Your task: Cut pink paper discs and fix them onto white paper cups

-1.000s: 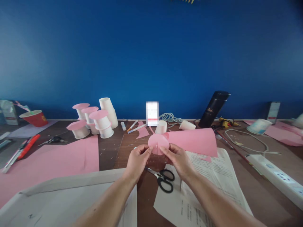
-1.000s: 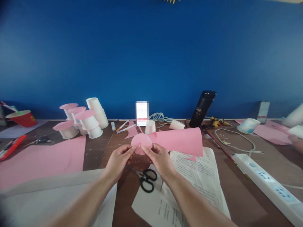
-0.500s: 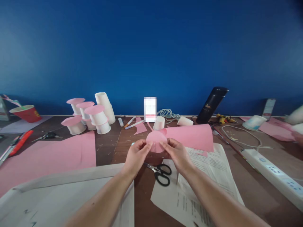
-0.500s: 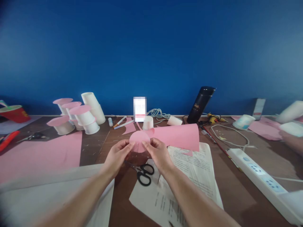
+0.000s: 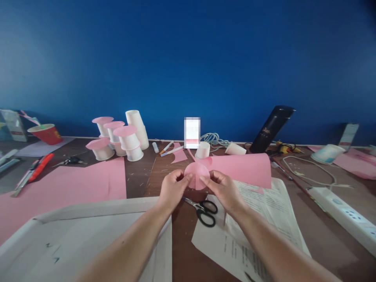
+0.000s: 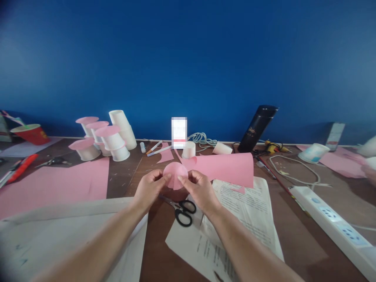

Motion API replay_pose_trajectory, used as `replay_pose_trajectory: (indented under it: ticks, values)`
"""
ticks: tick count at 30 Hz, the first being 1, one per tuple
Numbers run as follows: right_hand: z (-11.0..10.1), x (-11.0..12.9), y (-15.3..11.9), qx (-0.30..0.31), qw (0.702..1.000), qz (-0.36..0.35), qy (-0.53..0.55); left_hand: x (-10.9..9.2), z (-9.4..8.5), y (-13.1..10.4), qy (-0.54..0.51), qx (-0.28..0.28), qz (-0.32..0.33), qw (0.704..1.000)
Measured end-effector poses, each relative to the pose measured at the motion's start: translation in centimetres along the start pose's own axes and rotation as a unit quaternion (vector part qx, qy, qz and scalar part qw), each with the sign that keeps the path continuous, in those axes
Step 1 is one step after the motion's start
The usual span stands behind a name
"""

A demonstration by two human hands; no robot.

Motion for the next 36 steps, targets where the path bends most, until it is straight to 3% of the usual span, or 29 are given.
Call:
replay_pose_trajectory:
  ticks: [26,36]
  values:
    - [0.06,-0.20,0.17,-0.011,0.999,-0.005,-0.033,-0.51,0.27,-0.18,-0.001,0.009,-0.006,1.000]
    - [0.09,-0.05,0.10,-0.023,0.998,-0.019,-0.060,-0.49,0.50,-0.22,-0.047,0.019,-0.019,0.999]
Point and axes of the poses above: each hand's wrist, its own y-axis towards the middle knuckle, its own z-axis out of the palm, x = y × z, the point moved 2 cm from there along y, towards the middle knuckle, and after that the axes turned 12 degrees about x, right-handed, at the moved point
